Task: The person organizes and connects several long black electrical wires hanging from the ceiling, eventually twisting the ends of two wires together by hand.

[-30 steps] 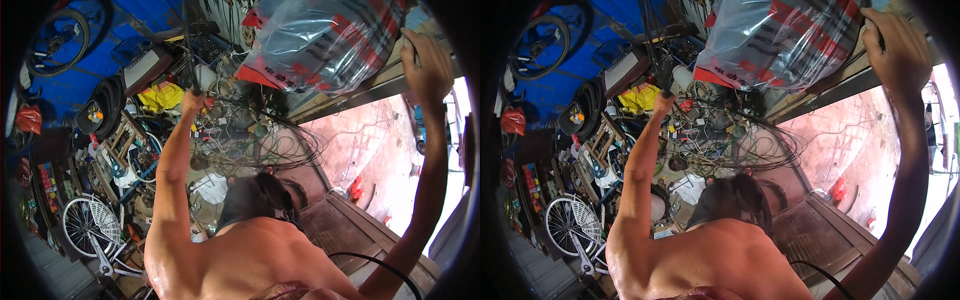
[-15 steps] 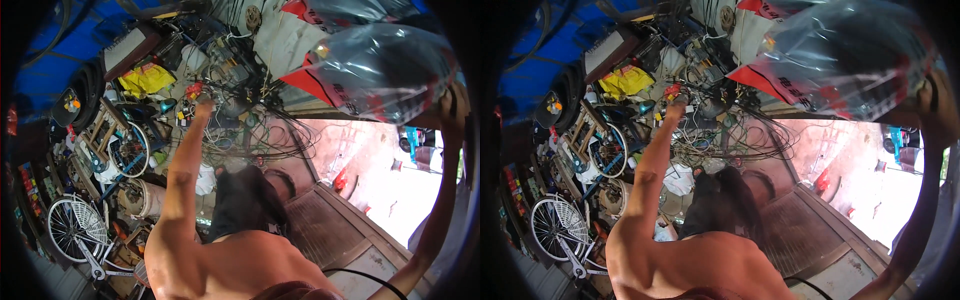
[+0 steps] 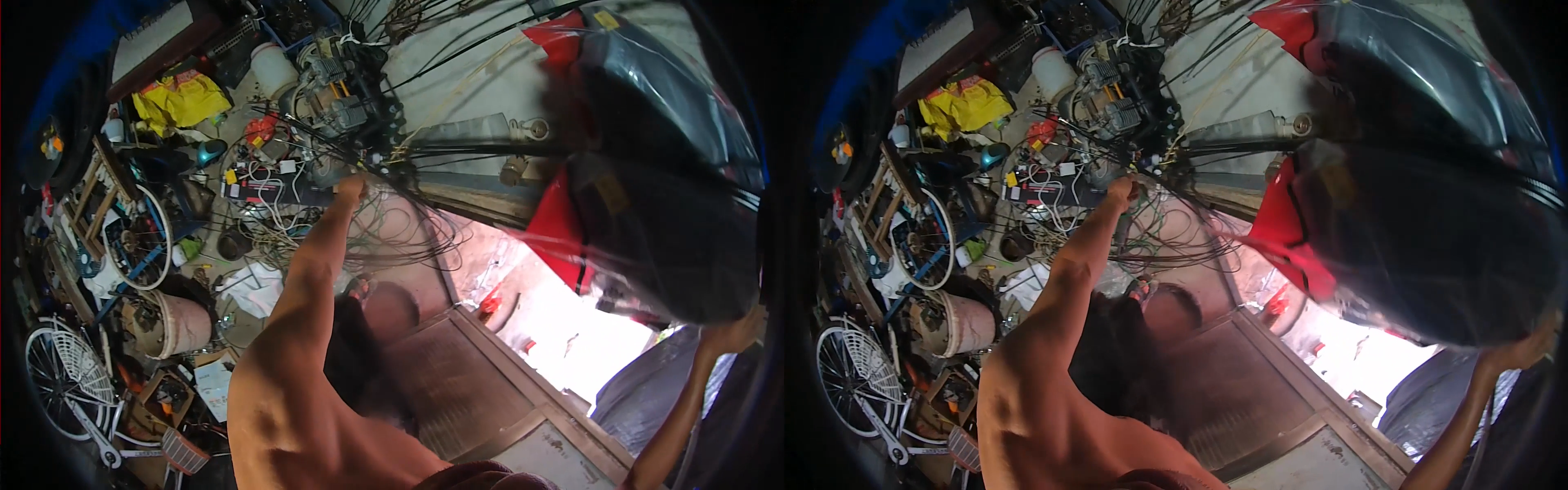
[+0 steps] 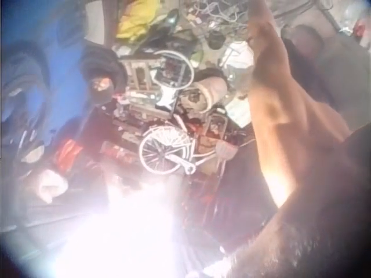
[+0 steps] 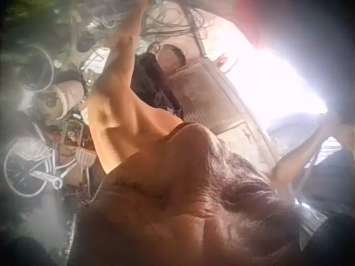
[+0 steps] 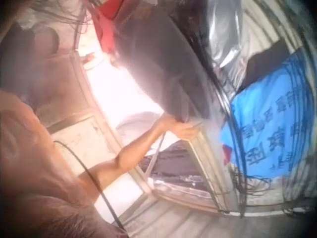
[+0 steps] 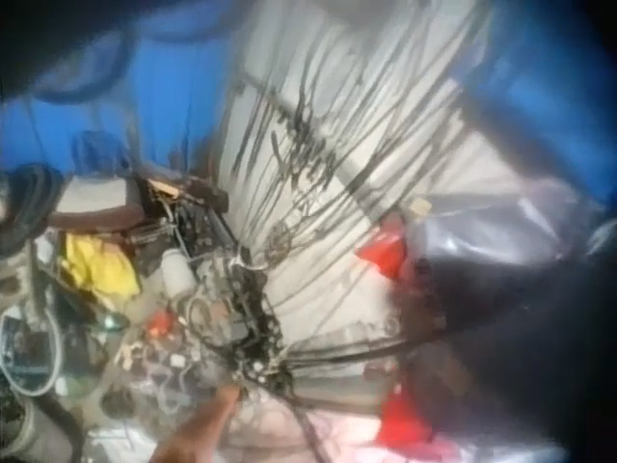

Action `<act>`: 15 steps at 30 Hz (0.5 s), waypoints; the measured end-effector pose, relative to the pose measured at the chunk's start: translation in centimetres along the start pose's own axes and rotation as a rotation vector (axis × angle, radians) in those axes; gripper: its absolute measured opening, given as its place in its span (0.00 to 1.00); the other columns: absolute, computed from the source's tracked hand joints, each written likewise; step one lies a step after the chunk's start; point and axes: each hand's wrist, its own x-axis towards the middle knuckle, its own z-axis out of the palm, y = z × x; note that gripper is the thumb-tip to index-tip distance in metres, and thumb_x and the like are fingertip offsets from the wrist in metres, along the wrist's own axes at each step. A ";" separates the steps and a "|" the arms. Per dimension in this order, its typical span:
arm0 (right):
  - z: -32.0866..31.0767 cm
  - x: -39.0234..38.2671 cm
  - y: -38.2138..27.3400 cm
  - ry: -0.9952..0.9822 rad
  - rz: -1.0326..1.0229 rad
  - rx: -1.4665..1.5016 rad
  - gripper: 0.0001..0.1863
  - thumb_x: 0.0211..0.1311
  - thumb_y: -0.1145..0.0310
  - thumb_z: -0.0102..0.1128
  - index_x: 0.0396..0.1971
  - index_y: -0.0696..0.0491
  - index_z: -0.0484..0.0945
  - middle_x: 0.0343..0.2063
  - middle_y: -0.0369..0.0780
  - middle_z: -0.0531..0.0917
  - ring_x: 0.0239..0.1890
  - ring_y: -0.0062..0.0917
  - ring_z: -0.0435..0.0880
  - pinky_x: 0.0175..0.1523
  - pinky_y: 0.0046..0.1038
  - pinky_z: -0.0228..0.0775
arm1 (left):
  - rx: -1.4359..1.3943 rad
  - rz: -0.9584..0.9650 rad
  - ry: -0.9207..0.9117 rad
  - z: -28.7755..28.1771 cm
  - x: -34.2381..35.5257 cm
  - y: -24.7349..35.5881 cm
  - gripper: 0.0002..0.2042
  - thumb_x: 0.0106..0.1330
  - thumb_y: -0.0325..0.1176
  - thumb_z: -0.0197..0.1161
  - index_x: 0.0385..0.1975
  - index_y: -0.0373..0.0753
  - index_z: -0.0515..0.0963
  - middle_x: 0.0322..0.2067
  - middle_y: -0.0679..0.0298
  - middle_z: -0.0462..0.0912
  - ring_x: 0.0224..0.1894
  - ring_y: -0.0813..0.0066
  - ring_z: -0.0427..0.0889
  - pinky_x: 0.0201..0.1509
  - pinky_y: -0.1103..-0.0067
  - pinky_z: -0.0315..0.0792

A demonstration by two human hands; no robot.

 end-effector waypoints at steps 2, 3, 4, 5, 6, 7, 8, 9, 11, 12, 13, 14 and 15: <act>-0.3 0.1 0.4 0.011 0.007 -0.026 0.14 0.66 0.67 0.58 0.48 0.56 0.82 0.51 0.48 0.82 0.53 0.41 0.82 0.58 0.38 0.73 | -0.001 0.004 0.104 0.7 3.0 0.4 0.10 0.71 0.42 0.58 0.31 0.44 0.71 0.20 0.68 0.63 0.22 0.69 0.61 0.26 0.67 0.57; -0.4 0.3 0.4 0.013 0.008 -0.039 0.14 0.66 0.67 0.58 0.48 0.56 0.82 0.51 0.48 0.82 0.53 0.41 0.82 0.58 0.38 0.73 | -0.013 -0.021 0.199 1.6 4.0 0.8 0.11 0.68 0.43 0.63 0.36 0.42 0.76 0.21 0.67 0.68 0.23 0.67 0.67 0.27 0.66 0.63; -0.2 0.9 0.3 0.026 0.003 -0.048 0.15 0.66 0.66 0.58 0.48 0.56 0.82 0.51 0.48 0.82 0.53 0.41 0.82 0.58 0.38 0.73 | -0.034 -0.018 0.193 1.7 4.6 0.9 0.11 0.68 0.43 0.63 0.36 0.42 0.76 0.21 0.67 0.68 0.23 0.67 0.67 0.27 0.66 0.63; -1.4 -0.7 0.4 -0.029 0.017 -0.092 0.15 0.66 0.66 0.58 0.48 0.56 0.82 0.51 0.48 0.82 0.53 0.41 0.82 0.58 0.38 0.73 | -0.025 0.013 0.231 4.6 3.1 1.0 0.11 0.67 0.41 0.64 0.38 0.41 0.75 0.20 0.66 0.67 0.23 0.68 0.67 0.27 0.66 0.62; -2.5 -1.9 0.4 -0.073 0.027 -0.129 0.15 0.66 0.66 0.58 0.48 0.56 0.82 0.51 0.48 0.82 0.53 0.41 0.82 0.58 0.38 0.74 | -0.022 0.051 0.270 7.4 1.1 1.1 0.11 0.66 0.39 0.65 0.40 0.41 0.75 0.20 0.64 0.66 0.22 0.68 0.66 0.27 0.66 0.62; -1.7 -1.0 0.2 -0.043 0.029 -0.120 0.15 0.66 0.65 0.58 0.48 0.56 0.82 0.51 0.48 0.82 0.53 0.41 0.82 0.58 0.38 0.74 | -0.143 0.093 0.298 6.7 1.4 1.9 0.11 0.67 0.39 0.65 0.31 0.44 0.69 0.21 0.68 0.54 0.21 0.73 0.53 0.28 0.68 0.53; -1.7 -0.8 0.1 -0.049 0.031 -0.126 0.15 0.66 0.65 0.58 0.48 0.56 0.82 0.51 0.47 0.82 0.52 0.41 0.82 0.58 0.38 0.74 | -0.138 0.084 0.295 7.2 1.4 2.0 0.11 0.67 0.39 0.65 0.31 0.44 0.69 0.21 0.68 0.54 0.21 0.73 0.53 0.28 0.68 0.53; -1.6 -0.6 -0.1 -0.063 0.033 -0.132 0.15 0.66 0.65 0.58 0.48 0.56 0.82 0.51 0.47 0.82 0.52 0.41 0.82 0.57 0.38 0.74 | -0.129 0.068 0.268 7.7 1.3 2.0 0.11 0.67 0.39 0.65 0.32 0.44 0.70 0.22 0.68 0.56 0.23 0.73 0.55 0.31 0.66 0.56; -1.4 -0.1 -0.3 -0.059 0.028 -0.133 0.15 0.66 0.64 0.58 0.48 0.56 0.82 0.51 0.47 0.82 0.52 0.41 0.82 0.57 0.38 0.74 | -0.132 0.062 0.247 7.1 2.0 2.0 0.11 0.66 0.39 0.66 0.32 0.43 0.70 0.22 0.69 0.57 0.24 0.72 0.56 0.33 0.65 0.58; -1.5 -0.3 -0.4 -0.062 0.030 -0.134 0.15 0.66 0.64 0.58 0.48 0.56 0.82 0.51 0.47 0.82 0.52 0.41 0.82 0.57 0.38 0.74 | -0.064 0.050 0.252 6.9 2.7 1.8 0.17 0.64 0.41 0.69 0.41 0.39 0.70 0.31 0.63 0.67 0.29 0.69 0.65 0.34 0.64 0.63; -1.7 -0.5 -0.4 -0.070 0.036 -0.144 0.16 0.66 0.64 0.58 0.48 0.56 0.82 0.51 0.47 0.82 0.52 0.41 0.82 0.57 0.38 0.74 | 0.006 0.037 0.255 6.7 3.3 1.7 0.25 0.61 0.43 0.71 0.50 0.35 0.70 0.40 0.58 0.76 0.34 0.67 0.74 0.34 0.64 0.68; -1.7 0.0 -0.4 -0.051 0.035 -0.141 0.16 0.66 0.63 0.58 0.48 0.56 0.82 0.51 0.47 0.82 0.52 0.41 0.82 0.57 0.38 0.74 | -0.013 0.051 0.259 5.7 5.1 1.9 0.25 0.61 0.43 0.71 0.50 0.35 0.70 0.40 0.58 0.76 0.34 0.67 0.74 0.34 0.64 0.68; -0.8 1.3 -0.6 -0.002 0.028 -0.122 0.16 0.66 0.63 0.58 0.48 0.55 0.82 0.51 0.47 0.82 0.52 0.41 0.82 0.57 0.38 0.74 | 0.311 -0.020 0.572 4.2 7.7 2.8 0.27 0.59 0.45 0.73 0.49 0.34 0.71 0.41 0.57 0.76 0.36 0.67 0.75 0.34 0.65 0.69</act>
